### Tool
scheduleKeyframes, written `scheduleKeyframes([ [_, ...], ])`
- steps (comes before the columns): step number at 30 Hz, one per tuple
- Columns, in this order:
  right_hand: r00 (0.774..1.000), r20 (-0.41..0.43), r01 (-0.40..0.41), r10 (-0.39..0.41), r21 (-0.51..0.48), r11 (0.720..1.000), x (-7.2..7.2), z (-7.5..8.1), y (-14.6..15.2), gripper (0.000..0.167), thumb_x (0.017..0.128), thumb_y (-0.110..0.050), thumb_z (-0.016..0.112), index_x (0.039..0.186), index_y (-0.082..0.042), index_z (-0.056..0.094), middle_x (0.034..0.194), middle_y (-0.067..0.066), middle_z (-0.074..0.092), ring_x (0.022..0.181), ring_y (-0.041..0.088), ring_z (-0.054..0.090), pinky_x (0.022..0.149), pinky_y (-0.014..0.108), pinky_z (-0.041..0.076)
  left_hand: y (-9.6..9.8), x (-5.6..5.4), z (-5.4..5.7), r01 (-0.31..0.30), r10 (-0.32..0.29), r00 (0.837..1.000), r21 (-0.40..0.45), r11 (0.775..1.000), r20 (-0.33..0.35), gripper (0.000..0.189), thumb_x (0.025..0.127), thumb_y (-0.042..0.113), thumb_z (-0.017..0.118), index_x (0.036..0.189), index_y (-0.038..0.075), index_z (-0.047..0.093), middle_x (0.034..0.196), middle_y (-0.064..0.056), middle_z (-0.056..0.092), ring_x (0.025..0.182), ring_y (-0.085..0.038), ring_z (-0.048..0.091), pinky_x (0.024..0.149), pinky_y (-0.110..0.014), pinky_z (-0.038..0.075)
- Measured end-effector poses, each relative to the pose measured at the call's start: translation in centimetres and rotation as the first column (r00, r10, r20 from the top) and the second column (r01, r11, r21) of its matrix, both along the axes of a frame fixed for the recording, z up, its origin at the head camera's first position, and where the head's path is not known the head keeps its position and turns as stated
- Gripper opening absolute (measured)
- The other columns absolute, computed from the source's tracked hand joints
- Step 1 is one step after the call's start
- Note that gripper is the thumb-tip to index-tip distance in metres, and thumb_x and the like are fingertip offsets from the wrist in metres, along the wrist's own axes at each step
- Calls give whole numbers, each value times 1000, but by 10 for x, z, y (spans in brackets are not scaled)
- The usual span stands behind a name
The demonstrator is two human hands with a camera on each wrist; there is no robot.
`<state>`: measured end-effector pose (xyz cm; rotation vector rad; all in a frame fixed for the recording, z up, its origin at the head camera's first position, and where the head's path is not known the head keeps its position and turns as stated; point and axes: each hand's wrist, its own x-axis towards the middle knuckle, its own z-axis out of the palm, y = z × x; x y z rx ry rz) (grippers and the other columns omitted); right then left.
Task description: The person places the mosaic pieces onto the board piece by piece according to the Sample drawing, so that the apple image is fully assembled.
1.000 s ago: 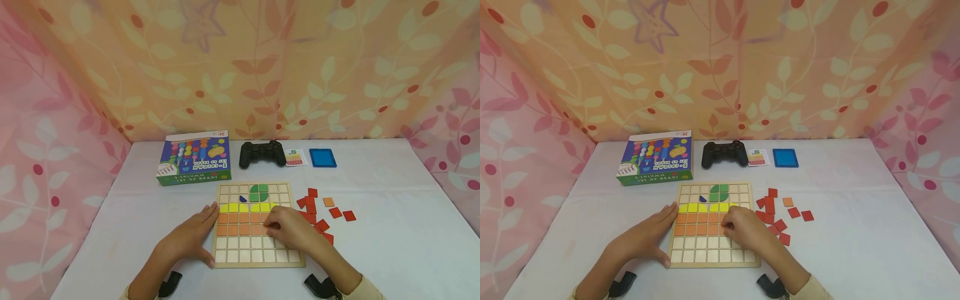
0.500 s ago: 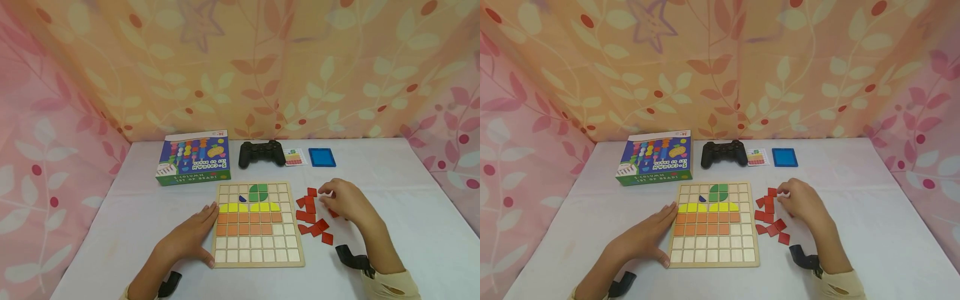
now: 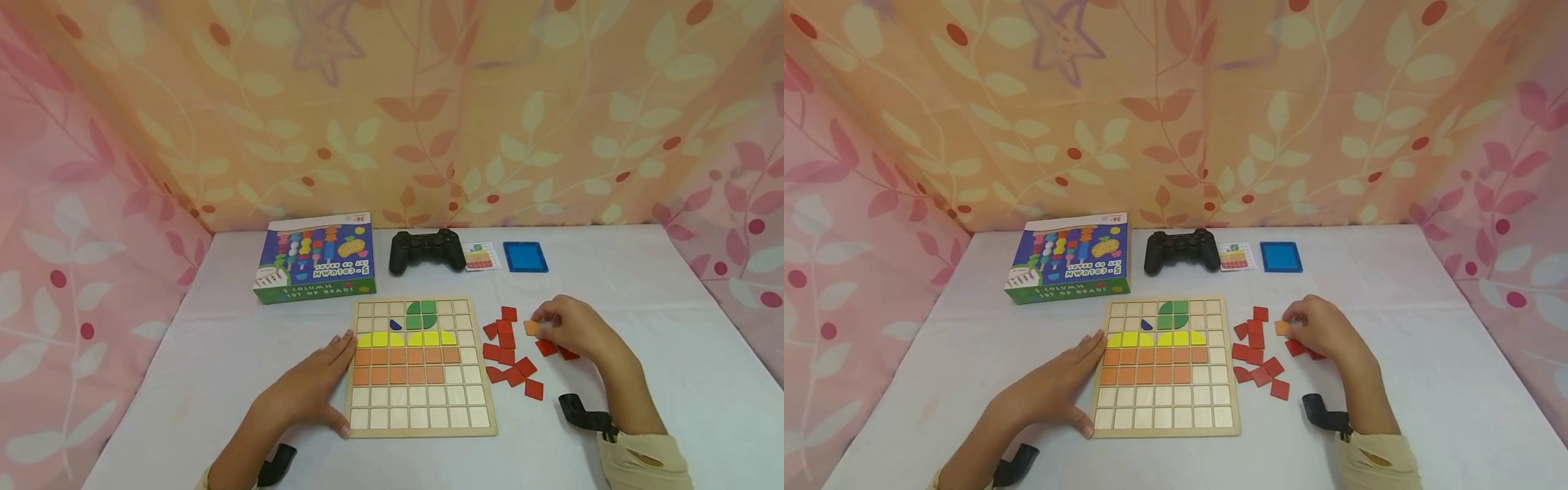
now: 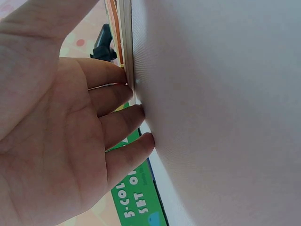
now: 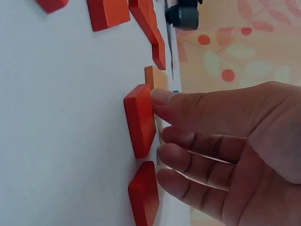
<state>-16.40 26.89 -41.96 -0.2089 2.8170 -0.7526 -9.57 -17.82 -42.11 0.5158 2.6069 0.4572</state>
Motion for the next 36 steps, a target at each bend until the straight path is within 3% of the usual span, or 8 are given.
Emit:
scheduleKeyframes([
  [5,1000,29,1,0,-63,998,2,2,-1,14,86,-10,79,93,-6,68,85,5,62,80,23,55,64,34,56,0,0,0,-1,1,1000,-1,1000,4,142,47,57,94,160,9,22,167,-5,15,152,-27,14,118,-49,25],
  [12,1000,12,30,-29,-139,990,5,13,-2,8,90,-10,74,95,-6,70,85,6,64,75,23,57,60,31,56,-1,0,0,3,-3,1000,-3,1000,3,142,48,58,94,160,9,22,167,-5,14,152,-27,13,118,-49,25],
  [19,1000,1,30,-30,-191,981,8,20,-22,6,90,-9,74,94,-5,72,87,5,67,76,22,58,62,29,57,0,0,0,-11,11,1000,1,1000,3,142,48,56,95,160,9,22,167,-4,14,152,-27,13,118,-49,24],
  [23,999,22,-32,39,-249,968,9,17,-39,4,90,-9,74,92,-8,72,83,3,65,76,23,58,62,29,56,0,1,0,-10,10,1000,2,1000,2,142,48,56,95,160,9,22,167,-4,14,152,-27,13,118,-49,24],
  [30,968,80,-188,238,-395,899,16,9,-78,7,88,-13,77,90,-10,71,82,1,65,74,22,59,63,27,56,0,1,1,-1,1,1000,1,1000,-2,142,48,58,94,160,8,23,167,-6,15,152,-27,14,118,-50,25],
  [33,962,81,-209,260,-393,896,21,5,-95,8,88,-13,78,88,-11,71,80,-1,64,75,20,57,60,26,53,0,1,2,-1,1,1000,3,1000,-1,141,48,57,94,160,8,23,167,-6,15,152,-27,14,118,-50,25],
  [36,965,77,-208,249,-351,913,28,1,-110,8,86,-10,78,84,-13,71,77,-4,63,76,19,56,60,27,51,0,1,1,-5,5,1000,5,1000,1,141,48,57,94,160,8,23,167,-5,15,152,-27,14,118,-50,25],
])
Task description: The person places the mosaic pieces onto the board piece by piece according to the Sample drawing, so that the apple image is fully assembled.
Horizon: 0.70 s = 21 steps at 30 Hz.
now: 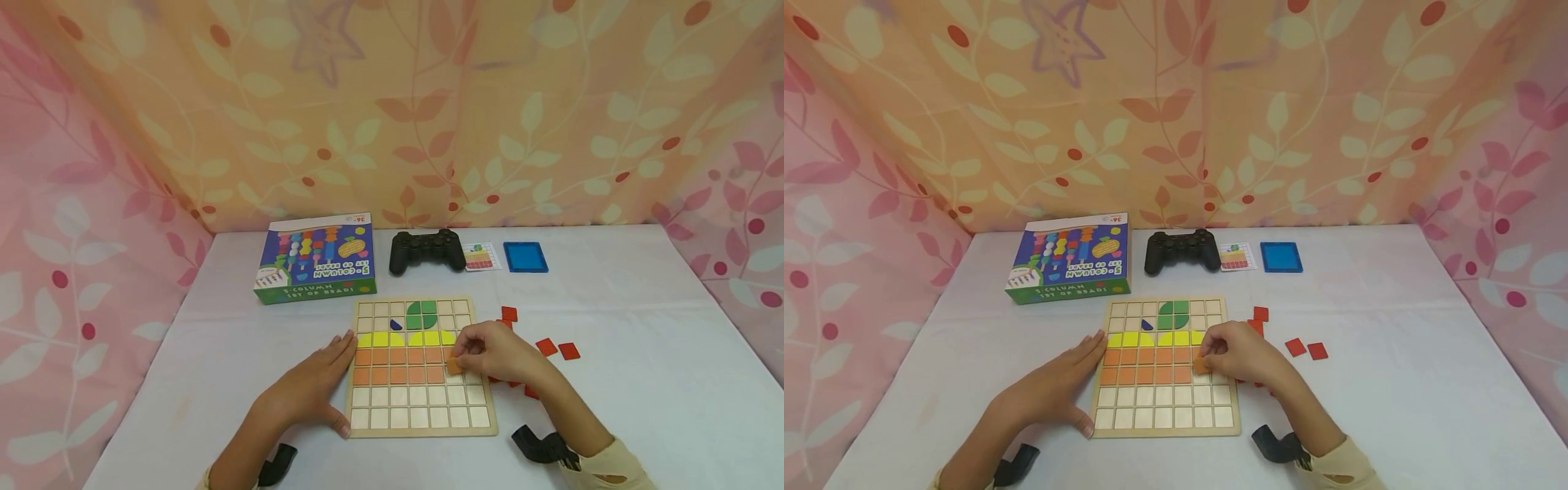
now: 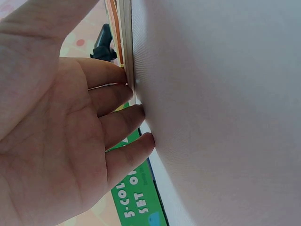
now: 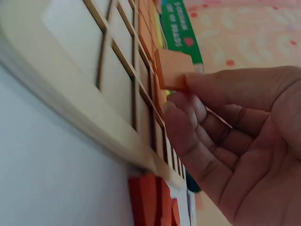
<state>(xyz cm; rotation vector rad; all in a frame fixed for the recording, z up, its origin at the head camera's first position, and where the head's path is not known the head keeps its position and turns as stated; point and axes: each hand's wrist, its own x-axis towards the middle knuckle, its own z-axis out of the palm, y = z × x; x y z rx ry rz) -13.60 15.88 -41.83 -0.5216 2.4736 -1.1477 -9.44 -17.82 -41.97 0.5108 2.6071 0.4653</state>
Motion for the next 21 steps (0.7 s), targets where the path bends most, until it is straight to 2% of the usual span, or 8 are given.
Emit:
scheduleKeyframes([
  [7,998,-44,44,-39,123,991,11,-3,-16,17,83,-4,78,76,-15,67,70,-4,57,72,16,54,60,27,51,0,0,0,-6,6,1000,3,1000,6,141,48,56,94,160,9,23,167,-5,14,152,-27,14,118,-50,25],
  [13,996,-88,38,-26,142,989,13,-4,-20,19,82,-4,80,74,-16,68,67,-7,56,68,14,53,57,26,49,0,0,1,-2,2,1000,-8,1000,4,141,48,56,94,160,8,23,167,-5,15,152,-27,14,118,-50,24],
  [15,995,-95,33,-20,138,990,12,-2,-19,17,83,-4,79,76,-16,69,68,-7,56,68,14,53,57,26,48,0,0,1,-1,1,1000,-7,1000,3,141,48,56,94,160,8,23,167,-6,15,152,-28,14,118,-50,24],
  [18,993,-110,65,-50,142,988,8,4,-10,12,86,-5,77,81,-15,72,72,-5,58,71,15,53,58,28,49,0,0,1,-1,1,1000,-2,1000,3,141,48,57,94,160,8,23,167,-6,15,152,-28,14,118,-50,24],
  [21,971,-215,142,-102,178,974,-1,9,8,10,87,-3,75,93,-10,76,86,2,64,78,19,57,66,32,56,0,0,0,-1,1,1000,1,1000,2,141,48,57,94,160,8,23,167,-6,15,152,-28,14,118,-50,24],
])
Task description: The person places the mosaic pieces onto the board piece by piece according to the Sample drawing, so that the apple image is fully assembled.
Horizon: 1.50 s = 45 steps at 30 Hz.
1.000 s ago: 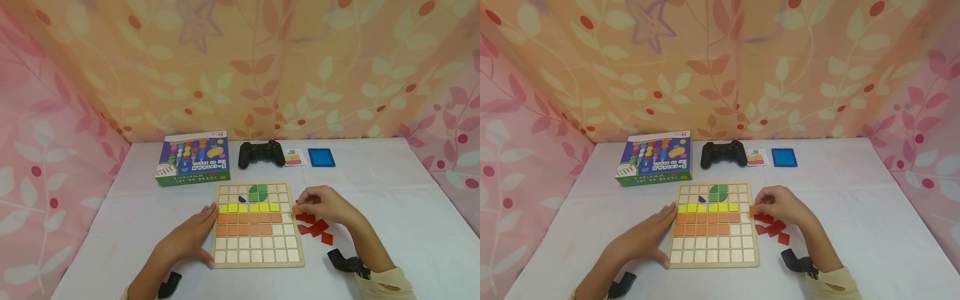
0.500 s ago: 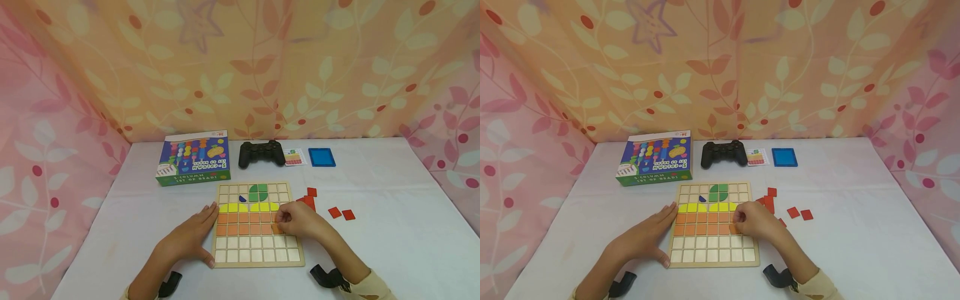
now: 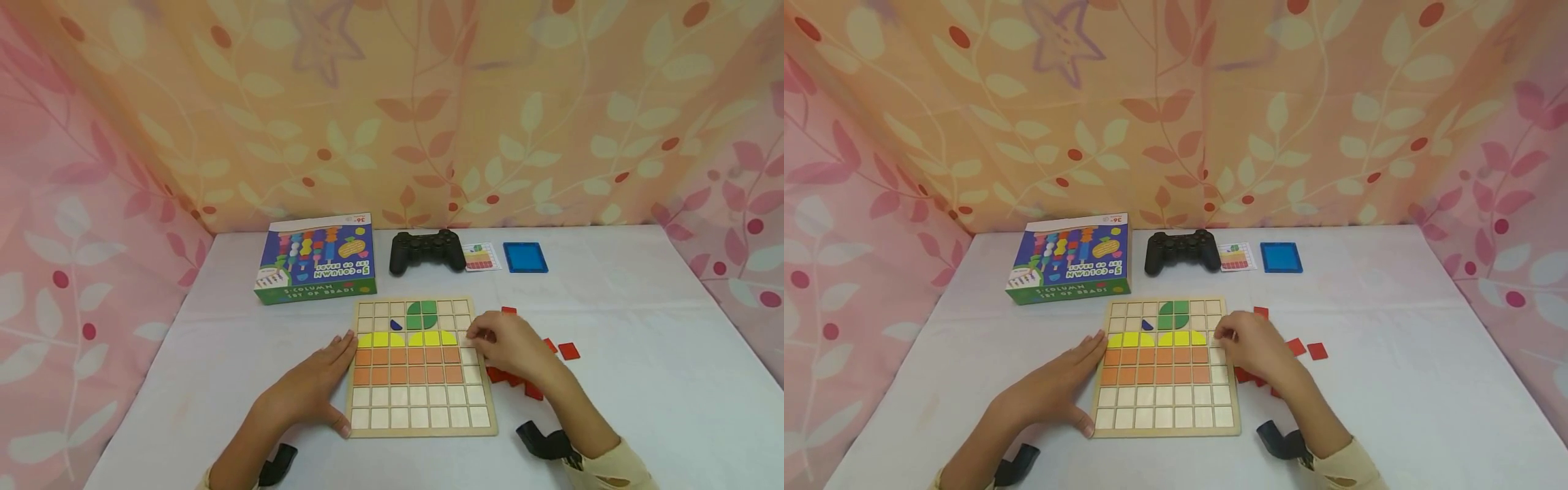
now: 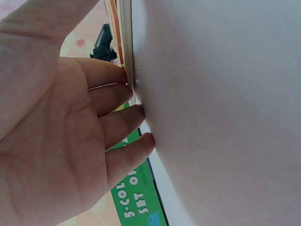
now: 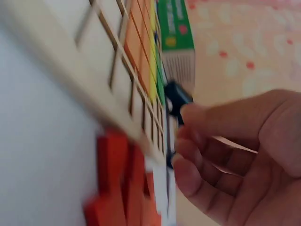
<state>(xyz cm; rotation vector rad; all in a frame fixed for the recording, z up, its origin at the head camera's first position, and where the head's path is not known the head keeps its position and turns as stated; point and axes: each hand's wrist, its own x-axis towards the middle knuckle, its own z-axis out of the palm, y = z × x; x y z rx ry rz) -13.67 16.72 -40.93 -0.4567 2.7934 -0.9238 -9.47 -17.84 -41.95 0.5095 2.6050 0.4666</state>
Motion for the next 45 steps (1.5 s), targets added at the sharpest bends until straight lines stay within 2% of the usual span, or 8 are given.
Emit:
scheduleKeyframes([
  [4,989,-139,62,-44,135,989,-12,-1,30,32,88,3,71,118,-7,74,114,15,62,97,29,59,78,43,60,-1,-1,-1,4,-4,1000,-2,1000,1,141,47,58,94,160,9,23,167,-5,15,152,-27,14,118,-50,24],
  [8,990,-140,36,-3,231,972,-19,-8,51,40,89,3,69,126,-11,72,130,22,55,115,40,52,85,52,57,-1,-1,-2,2,-2,1000,-2,1000,3,143,46,60,93,160,9,23,167,-5,14,152,-27,14,118,-50,25],
  [14,991,-128,-5,38,250,968,-23,-15,60,32,85,3,74,115,-7,76,117,17,64,110,37,56,90,53,55,-1,-1,-2,9,-9,1000,0,1000,-4,143,46,61,91,160,8,23,167,-6,14,152,-28,14,118,-50,24],
  [21,988,-140,90,-57,242,966,-27,-18,60,24,84,1,78,107,-3,77,100,13,69,94,31,61,84,50,57,0,-1,-2,14,-14,1000,1,1000,-5,142,47,60,91,160,8,23,166,-6,14,152,-28,14,118,-50,24],
  [30,990,-100,118,-102,178,977,-20,-8,46,28,85,-5,79,111,1,73,104,16,69,94,31,63,83,50,58,-1,0,-2,6,-6,1000,4,1000,-2,141,48,59,92,160,8,22,167,-6,14,152,-28,14,118,-50,24],
  [35,989,-149,-2,22,135,991,-7,-2,11,25,83,-10,82,105,-3,75,100,9,71,87,23,62,80,41,59,-1,0,-3,-3,3,1000,6,1000,7,141,48,58,93,160,8,23,167,-6,14,152,-28,14,118,-50,24],
  [40,947,-243,-188,211,115,976,9,-1,-32,15,81,-9,83,95,-7,77,88,-1,69,82,15,58,74,31,57,0,0,-2,-1,1,1000,3,1000,10,141,48,58,93,160,8,22,167,-5,14,152,-28,13,118,-50,24],
  [45,916,-224,-323,334,86,943,23,-1,-76,8,84,-13,81,91,-12,77,81,-7,65,77,10,56,72,24,54,0,-1,-1,-1,1,1000,4,1000,10,140,49,57,93,160,9,23,167,-5,14,152,-28,14,118,-50,24],
])
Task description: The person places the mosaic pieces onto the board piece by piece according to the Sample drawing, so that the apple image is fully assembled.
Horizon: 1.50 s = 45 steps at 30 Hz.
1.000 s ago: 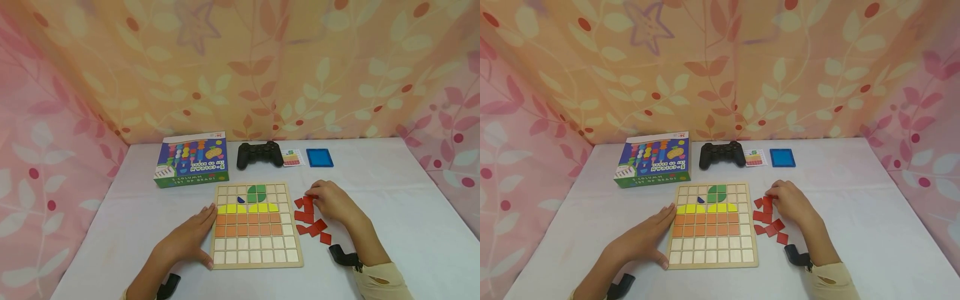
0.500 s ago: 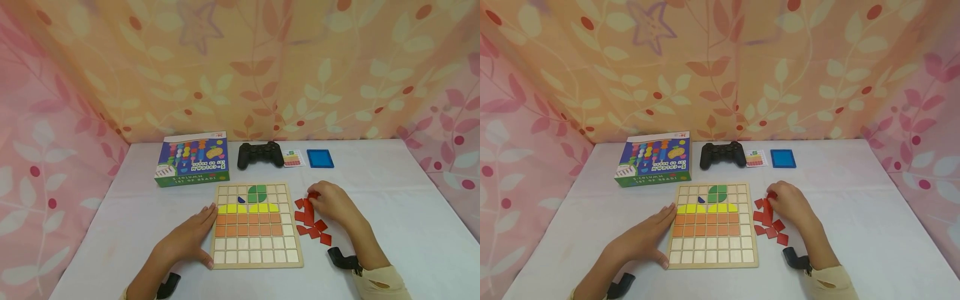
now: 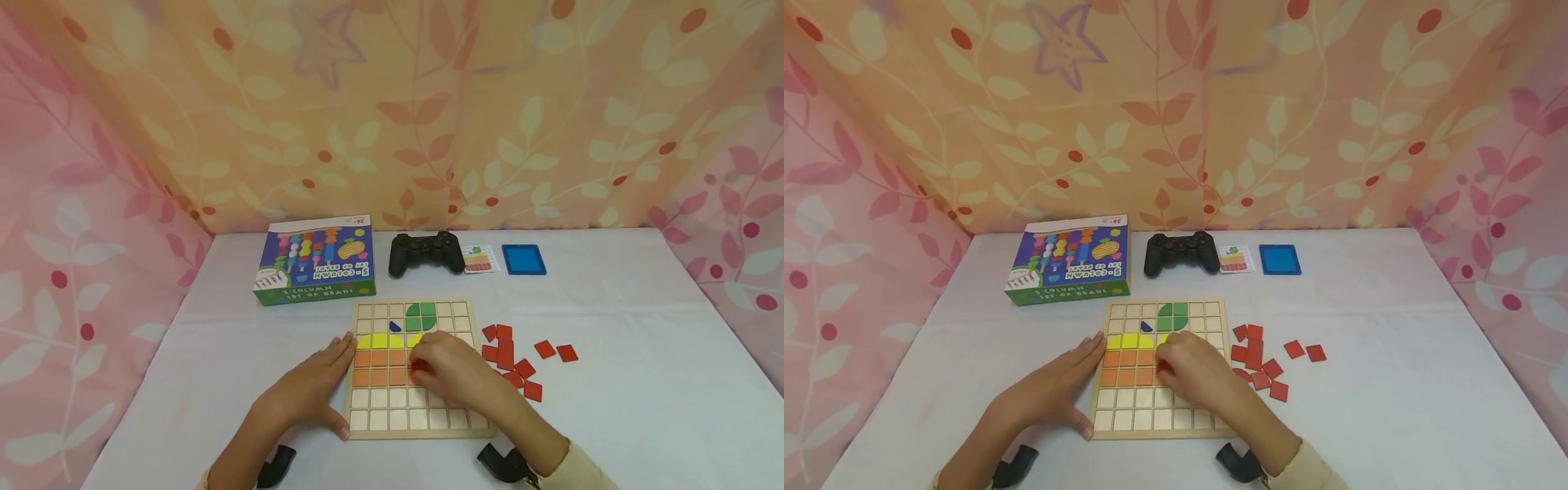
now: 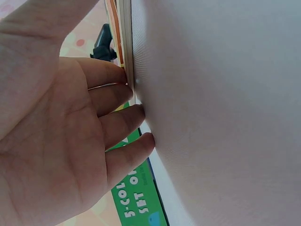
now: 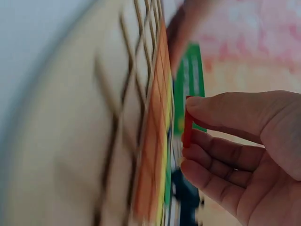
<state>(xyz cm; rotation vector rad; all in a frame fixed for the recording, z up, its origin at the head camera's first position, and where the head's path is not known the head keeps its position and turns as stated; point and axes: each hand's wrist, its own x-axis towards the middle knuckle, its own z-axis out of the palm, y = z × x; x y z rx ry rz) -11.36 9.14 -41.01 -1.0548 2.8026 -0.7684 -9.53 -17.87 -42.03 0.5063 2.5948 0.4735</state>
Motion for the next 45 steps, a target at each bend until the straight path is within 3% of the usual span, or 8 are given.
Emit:
scheduleKeyframes([
  [9,985,-67,-150,156,93,984,21,-9,-63,4,85,-13,79,84,-15,75,77,-10,59,74,6,51,66,16,45,0,-1,1,-3,3,1000,8,1000,6,138,51,56,93,160,11,23,167,-4,15,152,-27,14,117,-52,26],
  [18,976,-166,-106,142,212,972,30,-16,-93,7,79,-17,84,84,-17,79,83,-6,65,72,6,50,63,15,46,1,-1,-1,7,-7,1000,39,999,0,136,51,52,95,160,9,25,166,-5,17,152,-28,14,117,-52,25],
  [25,974,-169,-119,151,185,976,32,-15,-91,10,76,-13,85,83,-17,79,83,-7,64,73,5,50,63,15,46,-1,-1,-2,26,-25,1000,39,999,-12,136,51,52,94,159,6,25,166,-7,17,152,-29,15,118,-51,24],
  [31,980,-112,-161,166,56,985,30,-12,-69,15,80,-3,80,87,-16,77,87,-8,64,81,5,56,71,15,49,0,-1,-1,8,-8,1000,18,1000,6,138,51,55,93,160,10,22,167,-4,14,152,-28,13,117,-52,25],
  [34,991,-57,-121,120,-18,992,23,-9,-48,14,85,0,76,90,-13,77,88,-6,65,83,7,58,76,17,52,0,-1,-1,7,-7,1000,8,1000,3,140,50,56,94,161,11,22,167,-3,13,152,-27,12,117,-51,25],
  [38,998,-52,21,-24,-56,998,9,-8,-9,10,85,-3,79,91,-11,78,86,-4,67,82,11,60,78,24,55,0,-1,-2,16,-16,1000,6,1000,-11,142,48,56,94,160,9,22,167,-4,14,152,-27,13,118,-50,25],
  [41,985,-101,137,-138,-20,990,-2,-8,26,11,82,-3,82,90,-9,78,86,-2,68,83,15,61,76,30,57,-1,-1,-5,22,-21,1000,11,1000,-23,142,47,57,94,160,8,22,167,-5,14,152,-28,14,117,-51,26],
  [45,949,-107,305,-297,61,950,-13,-8,71,18,79,-2,83,96,-5,78,93,5,69,88,23,62,78,38,59,-3,-1,-5,23,-22,999,9,1000,-26,142,48,57,94,160,8,22,167,-6,15,152,-28,14,117,-51,26],
])
